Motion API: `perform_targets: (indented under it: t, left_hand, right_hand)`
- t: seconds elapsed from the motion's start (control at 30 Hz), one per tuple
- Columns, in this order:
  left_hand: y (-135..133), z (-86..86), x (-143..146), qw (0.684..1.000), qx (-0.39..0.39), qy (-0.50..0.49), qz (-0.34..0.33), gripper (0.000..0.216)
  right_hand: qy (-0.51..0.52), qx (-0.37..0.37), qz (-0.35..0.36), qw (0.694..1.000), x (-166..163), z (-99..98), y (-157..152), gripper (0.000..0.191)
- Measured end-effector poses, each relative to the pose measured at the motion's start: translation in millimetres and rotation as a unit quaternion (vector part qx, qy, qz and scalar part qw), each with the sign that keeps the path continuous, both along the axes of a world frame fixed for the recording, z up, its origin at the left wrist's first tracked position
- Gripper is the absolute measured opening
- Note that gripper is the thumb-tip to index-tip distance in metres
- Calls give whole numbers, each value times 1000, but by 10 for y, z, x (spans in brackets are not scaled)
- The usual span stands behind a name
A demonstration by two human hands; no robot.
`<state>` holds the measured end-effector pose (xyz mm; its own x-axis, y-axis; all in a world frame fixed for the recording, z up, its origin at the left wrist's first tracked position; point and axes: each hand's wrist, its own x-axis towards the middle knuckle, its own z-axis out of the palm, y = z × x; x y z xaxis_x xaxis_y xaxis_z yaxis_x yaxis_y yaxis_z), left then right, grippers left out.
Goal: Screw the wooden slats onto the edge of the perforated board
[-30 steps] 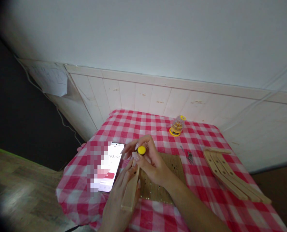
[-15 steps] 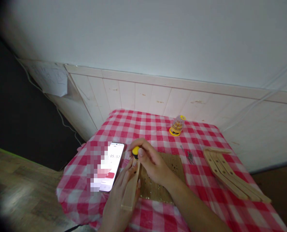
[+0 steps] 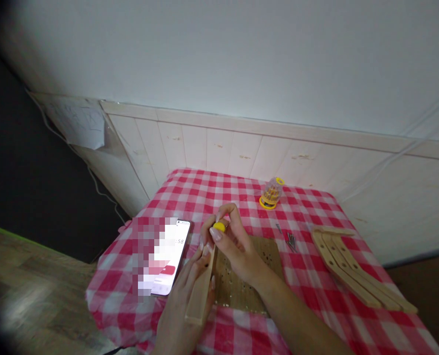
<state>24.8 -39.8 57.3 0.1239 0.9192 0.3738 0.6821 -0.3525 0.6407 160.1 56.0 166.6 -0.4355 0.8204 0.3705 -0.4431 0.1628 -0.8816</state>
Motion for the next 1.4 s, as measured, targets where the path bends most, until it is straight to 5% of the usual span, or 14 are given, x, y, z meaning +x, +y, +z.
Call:
perform_targets:
  t: [0.13,0.23,0.53,1.0,1.23,1.4]
  left_hand:
    - [-9,4,2,1000,8,-7,0,79]
    - [-11,27,9,1000,1,-21,5,80]
    - [5,-46,29,999,33,8,5,76]
    - [3,-25,4,1000,17,-20,-6,75]
    - [20,17,24,1000,4,-22,-8,78]
    - [20,-35,31,999,53,-6,10,70]
  right_hand:
    - [-20,2,-50,999,-28,1,7,38]
    - [-15,-28,-9,999,-44,2,2,49]
    - [-107,98,-69,987,4,70,-2,27]
    - [-9,-21,-20,1000,-70,-37,20,41]
    - [-89,79,-76,990,17,22,21,23]
    - [-36,38,-12,999,-23,65,-4,17]
